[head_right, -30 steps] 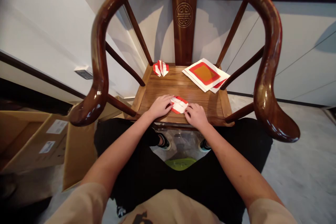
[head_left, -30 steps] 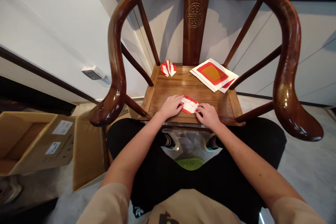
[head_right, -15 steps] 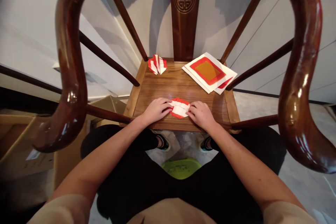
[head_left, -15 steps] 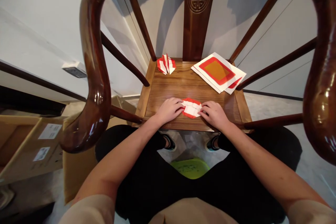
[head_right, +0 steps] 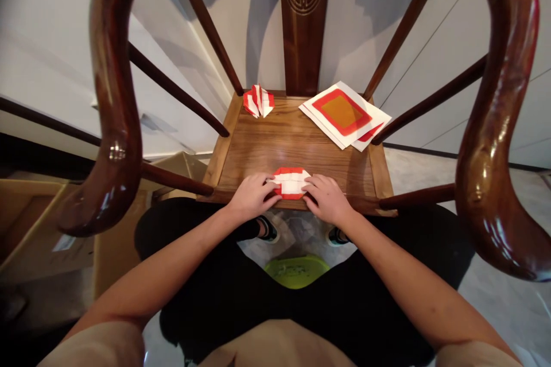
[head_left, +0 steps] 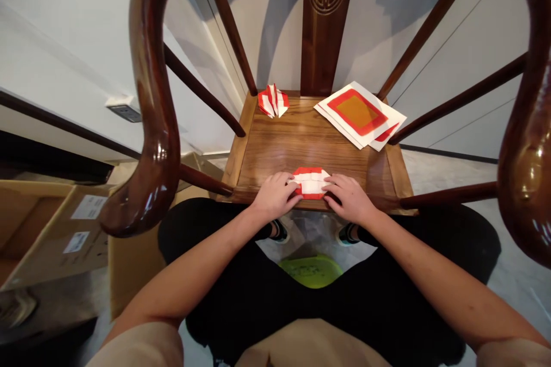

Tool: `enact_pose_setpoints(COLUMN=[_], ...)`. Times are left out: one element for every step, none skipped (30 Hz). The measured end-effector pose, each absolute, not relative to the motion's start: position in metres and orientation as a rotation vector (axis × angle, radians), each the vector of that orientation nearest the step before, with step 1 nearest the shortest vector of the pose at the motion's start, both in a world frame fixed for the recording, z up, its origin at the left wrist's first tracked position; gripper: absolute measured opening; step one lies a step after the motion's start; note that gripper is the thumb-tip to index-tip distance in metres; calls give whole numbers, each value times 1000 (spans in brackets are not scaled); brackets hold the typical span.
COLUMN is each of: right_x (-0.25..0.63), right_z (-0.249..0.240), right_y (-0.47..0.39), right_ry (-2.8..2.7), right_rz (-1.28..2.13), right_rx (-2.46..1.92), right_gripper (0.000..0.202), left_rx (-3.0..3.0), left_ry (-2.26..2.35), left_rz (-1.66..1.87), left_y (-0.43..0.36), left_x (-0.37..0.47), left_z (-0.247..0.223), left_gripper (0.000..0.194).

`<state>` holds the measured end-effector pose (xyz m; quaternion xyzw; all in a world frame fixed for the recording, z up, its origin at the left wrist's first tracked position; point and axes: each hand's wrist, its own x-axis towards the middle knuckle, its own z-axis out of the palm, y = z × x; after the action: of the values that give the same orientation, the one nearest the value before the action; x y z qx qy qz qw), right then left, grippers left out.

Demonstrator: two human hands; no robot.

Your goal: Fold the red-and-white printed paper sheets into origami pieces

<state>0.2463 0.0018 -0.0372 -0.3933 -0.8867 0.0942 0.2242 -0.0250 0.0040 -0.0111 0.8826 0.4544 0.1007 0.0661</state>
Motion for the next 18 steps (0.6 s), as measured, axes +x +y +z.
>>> enact_pose_setpoints(right_x=[246, 246, 246, 246, 245, 244, 244, 243, 242, 242, 241, 241, 241, 242, 242, 243, 243, 243], right_z=[-36, -36, -35, -35, -36, -37, -38, -40, -41, -43, -46, -48, -50, -51, -53, -54, -54, -54], right_y=[-2, -6, -9, -13, -16, -19, -22, -25, -27, -29, -31, -32, -33, -33, -33, -33, -32, -31], right_ry=[-2452, -2456, -2461, -2467, -2474, -2479, -2486, -2490, -2491, -2487, -2478, -2464, -2450, -2436, -2426, -2415, -2407, -2399], right_rz=[258, 258, 259, 261, 260, 254, 244, 230, 213, 194, 176, 160, 148, 138, 134, 133, 132, 134], right_rx=[-1078, -1071, -1062, -1049, -1035, -1022, -1011, -1008, -1012, -1023, -1035, -1045, -1048, -1044, -1034, -1022, -1011, -1003], right_gripper=[23, 24, 25, 26, 28, 30, 32, 31, 28, 24, 19, 16, 15, 14, 14, 14, 13, 13], left_rx=[2662, 2665, 2670, 2678, 2687, 2700, 2714, 2728, 2741, 2752, 2760, 2766, 2771, 2777, 2783, 2787, 2788, 2788], left_ry=[1375, 1381, 1390, 1398, 1407, 1415, 1425, 1439, 1458, 1482, 1504, 1525, 1538, 1543, 1540, 1534, 1530, 1525], left_rz=[299, 295, 294, 295, 301, 307, 314, 319, 324, 331, 341, 356, 376, 399, 420, 440, 459, 477], left_y=[-4, -11, -19, -27, -33, -39, -44, -48, -50, -52, -53, -54, -54, -54, -54, -53, -52, -51], left_x=[-25, -26, -26, -26, -26, -26, -26, -25, -24, -23, -22, -21, -20, -19, -19, -19, -20, -20], left_z=[-11, -11, -11, -12, -14, -16, -18, -21, -24, -26, -28, -30, -32, -34, -35, -36, -36, -37], left_gripper=[29, 32, 35, 39, 42, 44, 43, 40, 35, 30, 25, 22, 20, 19, 19, 19, 19, 18])
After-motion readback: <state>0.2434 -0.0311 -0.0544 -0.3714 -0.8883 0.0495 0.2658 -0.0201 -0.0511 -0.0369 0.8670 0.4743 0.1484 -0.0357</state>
